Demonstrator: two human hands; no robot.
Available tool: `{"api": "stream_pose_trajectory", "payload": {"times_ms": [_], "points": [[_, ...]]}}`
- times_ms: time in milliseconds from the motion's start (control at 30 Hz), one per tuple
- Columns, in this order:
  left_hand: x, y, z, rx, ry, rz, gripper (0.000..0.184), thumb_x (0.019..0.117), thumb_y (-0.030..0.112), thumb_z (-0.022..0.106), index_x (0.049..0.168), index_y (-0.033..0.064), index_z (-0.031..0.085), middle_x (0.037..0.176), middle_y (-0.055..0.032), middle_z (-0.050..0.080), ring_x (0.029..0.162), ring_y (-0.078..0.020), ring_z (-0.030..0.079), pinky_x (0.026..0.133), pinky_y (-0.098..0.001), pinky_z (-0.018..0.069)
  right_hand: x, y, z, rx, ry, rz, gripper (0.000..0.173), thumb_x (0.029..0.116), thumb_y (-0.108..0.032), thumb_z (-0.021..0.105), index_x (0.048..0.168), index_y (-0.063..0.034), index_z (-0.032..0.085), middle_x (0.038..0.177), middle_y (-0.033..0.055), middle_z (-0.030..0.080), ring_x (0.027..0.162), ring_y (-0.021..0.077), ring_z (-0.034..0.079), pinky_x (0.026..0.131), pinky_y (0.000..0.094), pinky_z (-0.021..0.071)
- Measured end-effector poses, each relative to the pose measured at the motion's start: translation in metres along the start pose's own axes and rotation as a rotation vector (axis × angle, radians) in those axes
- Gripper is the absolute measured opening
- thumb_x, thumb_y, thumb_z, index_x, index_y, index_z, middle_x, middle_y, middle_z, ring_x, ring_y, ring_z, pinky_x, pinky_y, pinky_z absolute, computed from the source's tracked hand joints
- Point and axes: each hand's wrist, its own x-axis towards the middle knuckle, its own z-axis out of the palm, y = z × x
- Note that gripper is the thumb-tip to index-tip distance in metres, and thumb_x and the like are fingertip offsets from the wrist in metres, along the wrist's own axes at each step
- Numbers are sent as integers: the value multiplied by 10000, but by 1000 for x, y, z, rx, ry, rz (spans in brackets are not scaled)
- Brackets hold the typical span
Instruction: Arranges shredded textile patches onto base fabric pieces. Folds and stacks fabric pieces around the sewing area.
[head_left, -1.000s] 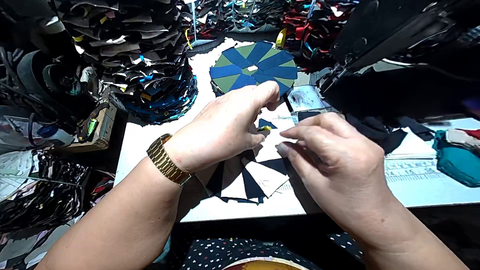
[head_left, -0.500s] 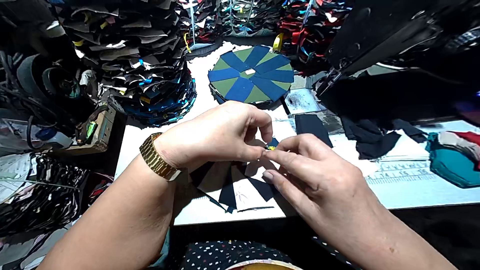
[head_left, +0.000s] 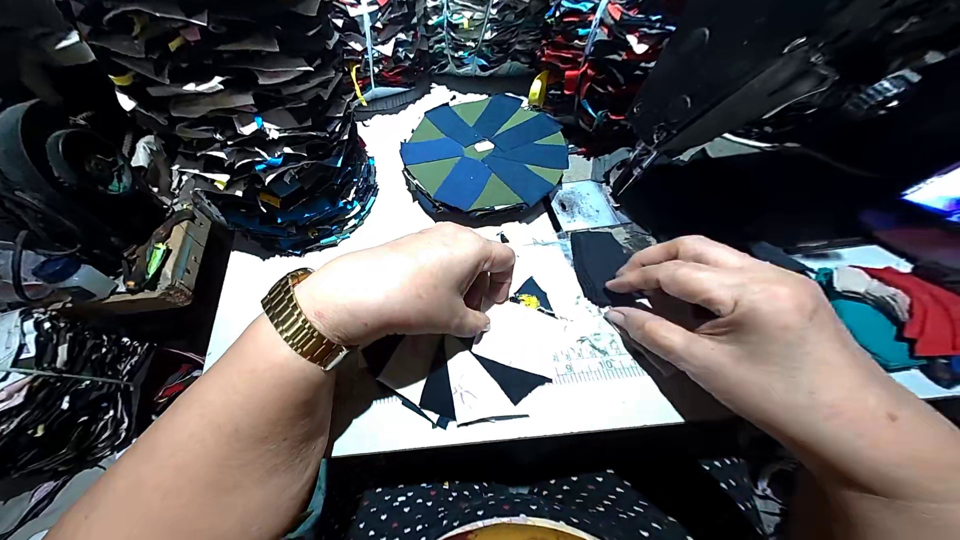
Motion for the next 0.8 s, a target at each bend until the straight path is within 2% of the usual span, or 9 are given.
{"api": "stream_pose_trajectory", "payload": {"times_ms": [100, 233, 300, 433, 567, 667, 800], "points": [[0, -2, 0, -8, 58, 42, 133, 900, 101, 764, 1014, 88, 697, 901, 19, 717, 762, -16, 668, 700, -195, 572, -1, 5, 2, -2, 15, -22, 162, 898, -179, 666, 971, -70, 761, 1076, 76, 680, 965, 168, 658, 805, 320, 556], [2, -5, 0, 10, 215, 120, 139, 929, 129, 721, 1053, 75, 685, 759, 24, 641, 635, -16, 578, 576, -175, 487, 3, 4, 7, -28, 40, -94, 159, 926, -107, 623, 931, -22, 757, 1027, 119, 681, 958, 258, 644, 826, 411, 536], [3, -6, 0, 12, 268, 132, 150, 940, 130, 705, 1075, 67, 685, 752, 25, 637, 629, -10, 572, 575, -166, 485, 5, 4, 7, -39, 19, -128, 189, 939, -123, 596, 940, -17, 753, 1041, 128, 681, 971, 276, 644, 841, 426, 536], [3, -6, 3, 0, 291, 136, 146, 952, 121, 694, 1083, 58, 688, 747, 21, 641, 627, -7, 575, 580, -162, 487, 7, 2, 5, -54, -32, -154, 212, 928, -171, 607, 977, -27, 755, 1066, 124, 678, 984, 278, 644, 836, 422, 539], [6, -7, 6, -4, 325, 182, 158, 957, 126, 693, 1093, 45, 693, 731, 21, 638, 616, 0, 568, 574, -155, 481, 7, 2, 7, -48, 5, -155, 164, 939, -88, 607, 949, -22, 756, 1034, 133, 684, 958, 279, 651, 825, 422, 541], [6, -7, 6, -18, 356, 172, 159, 958, 118, 687, 1100, 45, 695, 754, 17, 659, 634, 1, 592, 590, -155, 501, 9, 4, 8, -33, 26, -140, 175, 952, -89, 574, 938, -18, 734, 1012, 124, 685, 941, 250, 658, 815, 394, 547], [8, -7, 7, -80, 436, 193, 165, 956, 81, 668, 1106, 16, 687, 788, -4, 665, 670, -4, 605, 623, -149, 510, 13, 5, 8, -36, 86, -35, 190, 1006, -110, 532, 1030, -1, 687, 935, 126, 666, 822, 191, 646, 736, 342, 540]]}}
